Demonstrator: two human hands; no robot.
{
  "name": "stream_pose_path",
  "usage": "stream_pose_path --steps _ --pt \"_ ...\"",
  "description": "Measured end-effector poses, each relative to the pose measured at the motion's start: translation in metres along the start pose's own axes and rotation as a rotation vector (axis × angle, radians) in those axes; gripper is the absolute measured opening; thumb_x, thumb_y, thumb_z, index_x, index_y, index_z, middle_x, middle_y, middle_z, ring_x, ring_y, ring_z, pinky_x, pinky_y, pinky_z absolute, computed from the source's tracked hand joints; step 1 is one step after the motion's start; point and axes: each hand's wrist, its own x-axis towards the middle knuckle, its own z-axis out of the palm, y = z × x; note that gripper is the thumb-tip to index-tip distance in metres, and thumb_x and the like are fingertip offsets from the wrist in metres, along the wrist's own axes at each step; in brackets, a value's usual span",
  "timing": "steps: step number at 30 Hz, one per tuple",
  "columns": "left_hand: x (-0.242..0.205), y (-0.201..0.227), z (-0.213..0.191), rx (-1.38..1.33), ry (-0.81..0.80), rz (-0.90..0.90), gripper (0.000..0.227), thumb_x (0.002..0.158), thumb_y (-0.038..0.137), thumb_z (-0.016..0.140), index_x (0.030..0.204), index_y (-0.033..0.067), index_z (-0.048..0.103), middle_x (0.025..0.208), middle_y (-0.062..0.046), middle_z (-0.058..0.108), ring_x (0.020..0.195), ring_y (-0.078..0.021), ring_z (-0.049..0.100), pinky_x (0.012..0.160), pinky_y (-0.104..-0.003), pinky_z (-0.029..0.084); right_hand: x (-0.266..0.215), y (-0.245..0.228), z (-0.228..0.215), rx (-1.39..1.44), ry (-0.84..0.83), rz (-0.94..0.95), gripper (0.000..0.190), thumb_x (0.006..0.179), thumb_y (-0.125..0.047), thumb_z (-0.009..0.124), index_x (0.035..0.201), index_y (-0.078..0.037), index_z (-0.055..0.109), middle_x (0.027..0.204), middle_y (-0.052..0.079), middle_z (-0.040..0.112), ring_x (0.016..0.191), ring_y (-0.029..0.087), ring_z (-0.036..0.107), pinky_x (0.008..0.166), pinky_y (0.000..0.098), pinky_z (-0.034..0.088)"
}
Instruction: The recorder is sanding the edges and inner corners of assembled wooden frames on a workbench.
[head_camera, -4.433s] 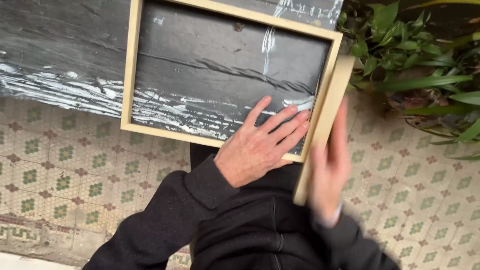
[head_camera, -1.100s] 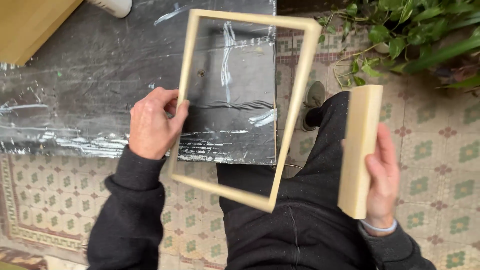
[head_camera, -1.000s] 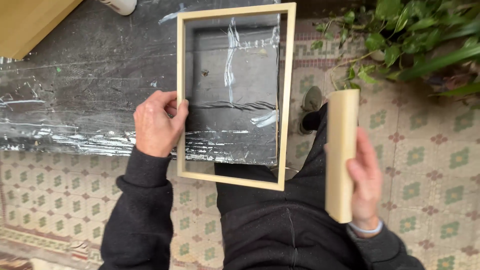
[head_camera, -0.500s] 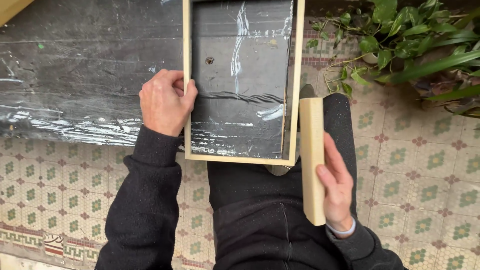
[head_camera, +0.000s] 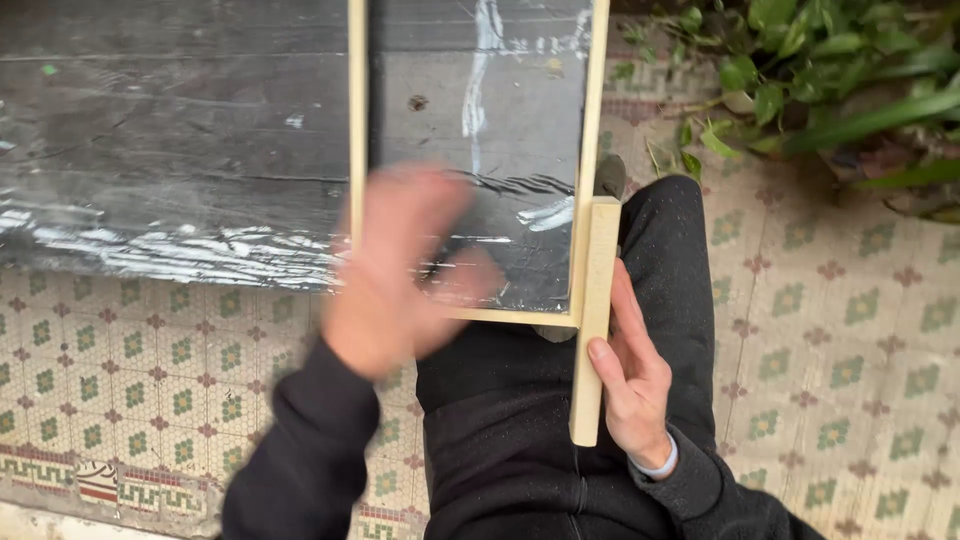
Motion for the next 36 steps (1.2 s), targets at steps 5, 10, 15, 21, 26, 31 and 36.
stream_pose_path --steps 5,10,15,21,26,31,36 --pt "-0.048 0.022 0.053 -0.079 -0.308 0.304 0.049 0.089 0.024 0.079 0.13 0.0041 0.061 0.134 -0.011 0.061 0.129 -0.0284 0.059 0.118 -0.051 0.04 -0.002 0.002 0.002 0.151 0.006 0.032 0.065 0.104 -0.003 0.053 0.161 0.009 0.026 0.174 0.021 0.023 0.16 0.031 0.027 0.131 0.0429 0.023" --pt "-0.046 0.012 0.054 -0.021 -0.32 0.378 0.038 0.091 0.018 0.076 0.128 0.0117 0.067 0.123 -0.004 0.063 0.115 -0.0224 0.061 0.116 -0.047 0.042 0.0 0.014 -0.016 0.106 0.055 0.05 0.065 0.103 -0.006 0.053 0.161 0.009 0.03 0.17 0.021 0.032 0.158 0.029 0.035 0.13 0.0405 0.027" --pt "-0.044 0.009 0.056 0.033 -0.373 0.39 0.039 0.093 0.021 0.078 0.13 0.0146 0.069 0.112 -0.001 0.063 0.099 -0.0199 0.059 0.113 -0.046 0.043 0.008 0.017 -0.022 0.331 0.21 0.153 0.067 0.102 -0.009 0.054 0.163 0.007 0.032 0.162 0.021 0.044 0.146 0.03 0.046 0.124 0.04 0.034" --pt "-0.027 0.02 0.051 0.062 -0.461 0.303 0.067 0.088 0.026 0.077 0.147 0.0084 0.053 0.149 -0.01 0.054 0.133 -0.0299 0.051 0.116 -0.049 0.035 0.035 0.017 0.004 0.24 0.023 -0.046 0.06 0.108 -0.008 0.054 0.162 0.006 0.032 0.172 0.019 0.032 0.162 0.029 0.033 0.136 0.0405 0.026" --pt "-0.023 0.02 0.052 0.083 -0.564 0.34 0.089 0.083 0.035 0.076 0.158 0.0062 0.038 0.165 -0.013 0.038 0.154 -0.0325 0.033 0.128 -0.059 0.018 0.092 0.015 0.008 0.026 -0.022 -0.196 0.067 0.112 -0.017 0.049 0.169 0.001 0.019 0.174 0.015 0.021 0.164 0.023 0.023 0.138 0.0369 0.023" --pt "-0.031 0.016 0.065 0.082 -0.511 0.313 0.083 0.091 0.043 0.072 0.159 0.0087 0.037 0.165 -0.016 0.035 0.154 -0.0335 0.031 0.128 -0.059 0.017 0.082 0.009 0.002 -0.013 -0.015 -0.089 0.068 0.115 -0.023 0.051 0.168 0.003 0.017 0.177 0.017 0.02 0.163 0.026 0.023 0.137 0.0382 0.021" --pt "-0.036 0.005 0.072 0.117 -0.445 0.341 0.083 0.097 0.05 0.069 0.16 0.0068 0.035 0.166 -0.017 0.032 0.155 -0.0349 0.029 0.128 -0.061 0.014 0.01 0.013 0.007 -0.01 -0.019 0.053 0.075 0.107 -0.027 0.051 0.167 0.001 0.016 0.176 0.018 0.02 0.165 0.029 0.02 0.135 0.0407 0.016"
